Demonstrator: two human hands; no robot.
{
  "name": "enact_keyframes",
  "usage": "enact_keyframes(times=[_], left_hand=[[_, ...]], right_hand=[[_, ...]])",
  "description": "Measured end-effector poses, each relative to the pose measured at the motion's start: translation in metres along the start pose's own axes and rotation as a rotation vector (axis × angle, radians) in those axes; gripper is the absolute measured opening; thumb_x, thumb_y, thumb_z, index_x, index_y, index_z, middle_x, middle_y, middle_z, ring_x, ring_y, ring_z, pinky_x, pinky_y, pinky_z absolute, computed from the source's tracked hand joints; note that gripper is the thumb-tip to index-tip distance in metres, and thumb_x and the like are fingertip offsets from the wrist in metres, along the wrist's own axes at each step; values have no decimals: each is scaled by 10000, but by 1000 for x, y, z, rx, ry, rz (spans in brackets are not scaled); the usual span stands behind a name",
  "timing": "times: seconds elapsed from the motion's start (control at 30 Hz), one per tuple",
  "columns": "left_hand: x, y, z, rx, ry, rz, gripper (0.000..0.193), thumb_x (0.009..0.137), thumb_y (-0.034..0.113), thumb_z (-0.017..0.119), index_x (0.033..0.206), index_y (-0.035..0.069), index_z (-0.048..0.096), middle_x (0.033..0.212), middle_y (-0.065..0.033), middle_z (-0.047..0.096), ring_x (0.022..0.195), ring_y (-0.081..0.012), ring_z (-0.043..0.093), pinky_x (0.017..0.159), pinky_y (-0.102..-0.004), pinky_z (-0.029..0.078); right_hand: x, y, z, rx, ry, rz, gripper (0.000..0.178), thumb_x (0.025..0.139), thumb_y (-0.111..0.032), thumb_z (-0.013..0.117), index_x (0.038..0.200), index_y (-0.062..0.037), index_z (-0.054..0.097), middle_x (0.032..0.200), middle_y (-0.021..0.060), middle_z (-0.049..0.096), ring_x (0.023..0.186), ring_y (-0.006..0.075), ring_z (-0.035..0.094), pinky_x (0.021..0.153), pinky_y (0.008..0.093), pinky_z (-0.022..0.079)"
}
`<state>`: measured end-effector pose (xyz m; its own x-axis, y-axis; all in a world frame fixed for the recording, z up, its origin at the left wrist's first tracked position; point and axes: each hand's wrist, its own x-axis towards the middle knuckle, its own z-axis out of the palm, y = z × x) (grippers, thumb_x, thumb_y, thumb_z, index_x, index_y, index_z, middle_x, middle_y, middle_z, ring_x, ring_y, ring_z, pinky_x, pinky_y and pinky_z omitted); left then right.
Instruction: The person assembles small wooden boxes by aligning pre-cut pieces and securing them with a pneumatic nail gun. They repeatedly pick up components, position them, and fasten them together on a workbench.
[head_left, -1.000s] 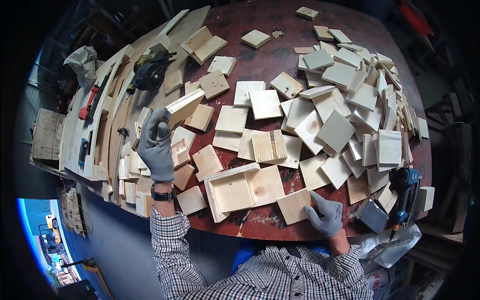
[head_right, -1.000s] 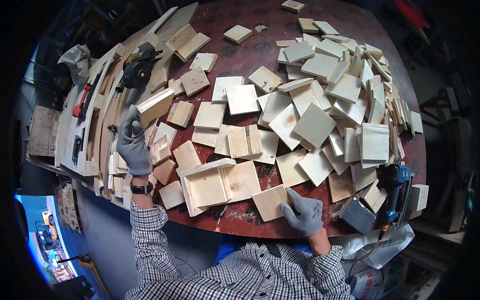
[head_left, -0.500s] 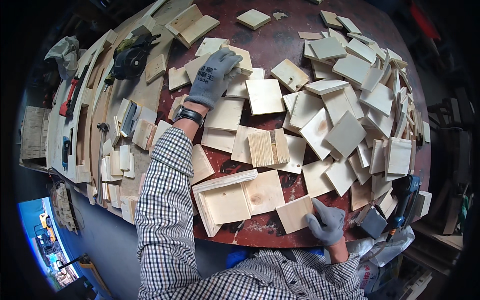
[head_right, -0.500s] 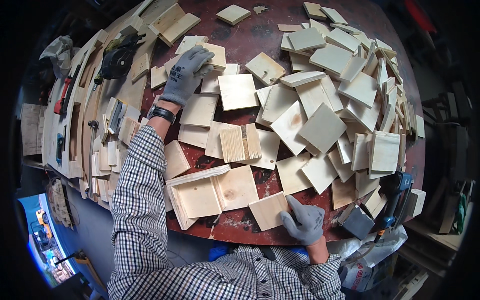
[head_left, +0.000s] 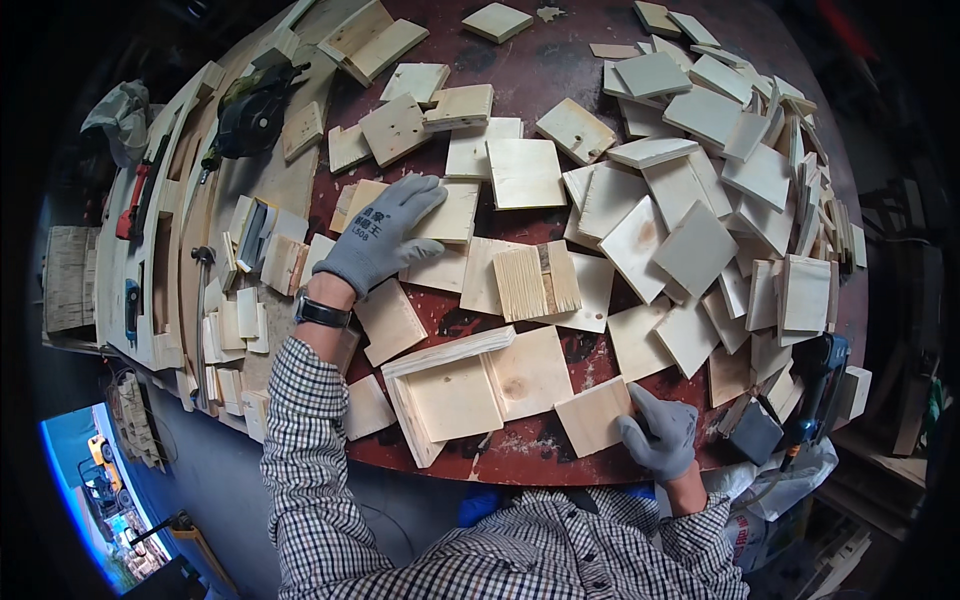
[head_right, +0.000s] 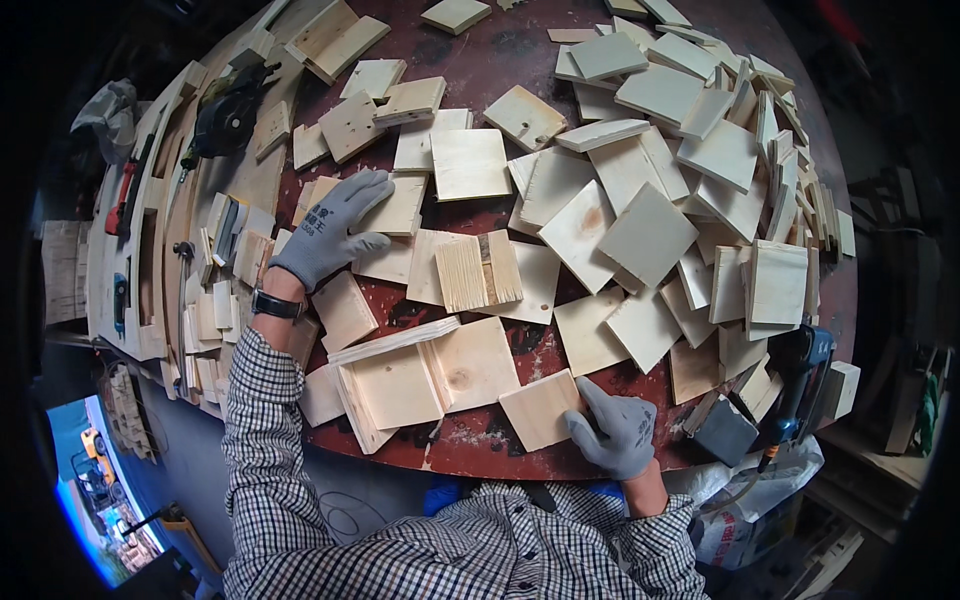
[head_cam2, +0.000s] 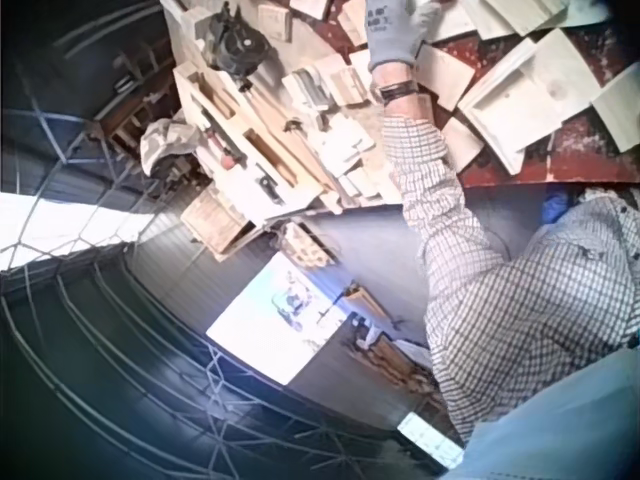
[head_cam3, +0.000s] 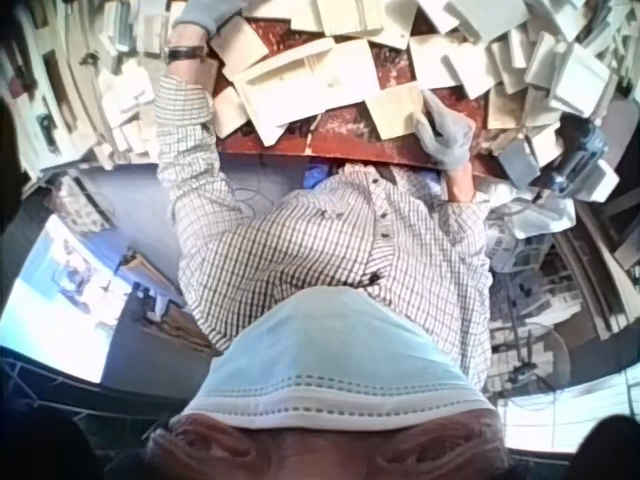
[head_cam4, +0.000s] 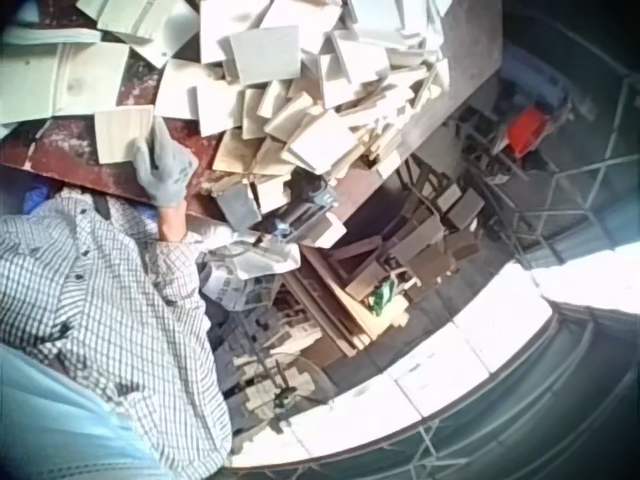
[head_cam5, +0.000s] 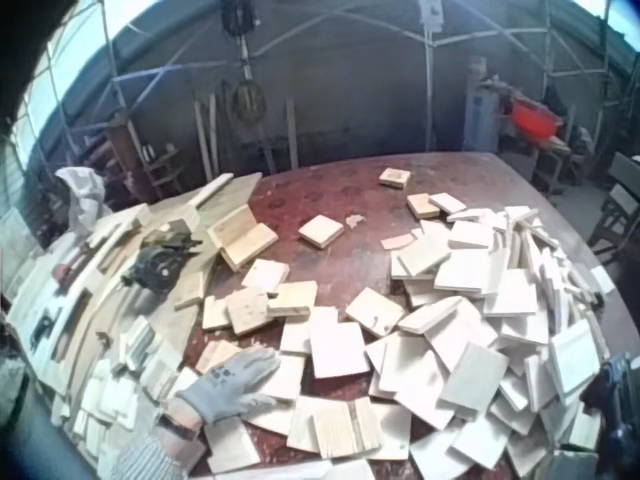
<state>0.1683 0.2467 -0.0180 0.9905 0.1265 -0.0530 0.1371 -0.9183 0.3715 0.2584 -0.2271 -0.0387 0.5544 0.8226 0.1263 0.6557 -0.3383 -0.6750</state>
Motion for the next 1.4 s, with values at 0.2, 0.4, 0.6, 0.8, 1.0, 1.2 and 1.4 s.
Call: enact_keyframes(times=[0.2, 0.4, 0.6, 0.8, 1.0, 1.2, 1.4], left_hand=[[-9, -6, -22, -229, 181, 32, 452, 1043, 356, 624, 1414, 98, 625, 1333, -139, 697, 1197, -323, 678, 1035, -394, 536], [-33, 1, -28, -286, 267, 73, 472, 1071, 359, 596, 1409, 31, 623, 1130, -74, 716, 914, -150, 669, 856, -281, 552], [-79, 56, -58, -301, 312, 60, 453, 1044, 292, 629, 1407, 20, 614, 1328, -175, 700, 1145, -288, 715, 956, -359, 568], [-143, 178, -35, 176, 453, 119, 522, 829, 124, 724, 1330, -2, 652, 1391, -212, 632, 1307, -424, 610, 1027, -480, 559], [-184, 214, 44, 300, 416, -99, 526, 843, 124, 712, 1355, 29, 637, 1419, -176, 593, 1337, -407, 569, 1071, -467, 529], [-180, 215, 68, 310, 435, -203, 572, 836, 115, 752, 1386, 44, 613, 1462, -191, 560, 1393, -449, 493, 1135, -519, 446], [-187, 216, 70, 282, 570, -349, 590, 811, 219, 834, 1340, 60, 626, 1542, -201, 490, 1404, -485, 465, 1157, -522, 429]], right_hand=[[1, -1, -1, 13, 8, 4, 439, 818, -177, 805, 1202, 9, 703, 665, 107, 630, 543, 282, 641, 549, 369, 491], [0, -4, -1, 29, 31, 8, 417, 833, -168, 798, 1201, 5, 705, 675, 106, 640, 552, 282, 648, 558, 363, 498], [-2, -4, 2, 35, 71, -7, 414, 850, -181, 800, 1215, -10, 704, 682, 104, 641, 555, 270, 650, 557, 357, 498], [-6, -1, 3, 28, 106, -11, 399, 868, -184, 795, 1219, -15, 710, 691, 120, 645, 575, 281, 660, 563, 362, 503], [-5, -4, 2, 28, 93, -21, 395, 879, -186, 792, 1229, -24, 713, 708, 137, 657, 593, 288, 670, 573, 359, 509], [-7, -5, 4, 60, 116, 1, 385, 885, -227, 789, 1221, -50, 725, 716, 137, 676, 599, 278, 686, 580, 354, 522], [-9, -1, 8, 41, 165, -42, 406, 876, -198, 787, 1244, -39, 726, 661, 131, 598, 515, 231, 587, 543, 331, 472]])
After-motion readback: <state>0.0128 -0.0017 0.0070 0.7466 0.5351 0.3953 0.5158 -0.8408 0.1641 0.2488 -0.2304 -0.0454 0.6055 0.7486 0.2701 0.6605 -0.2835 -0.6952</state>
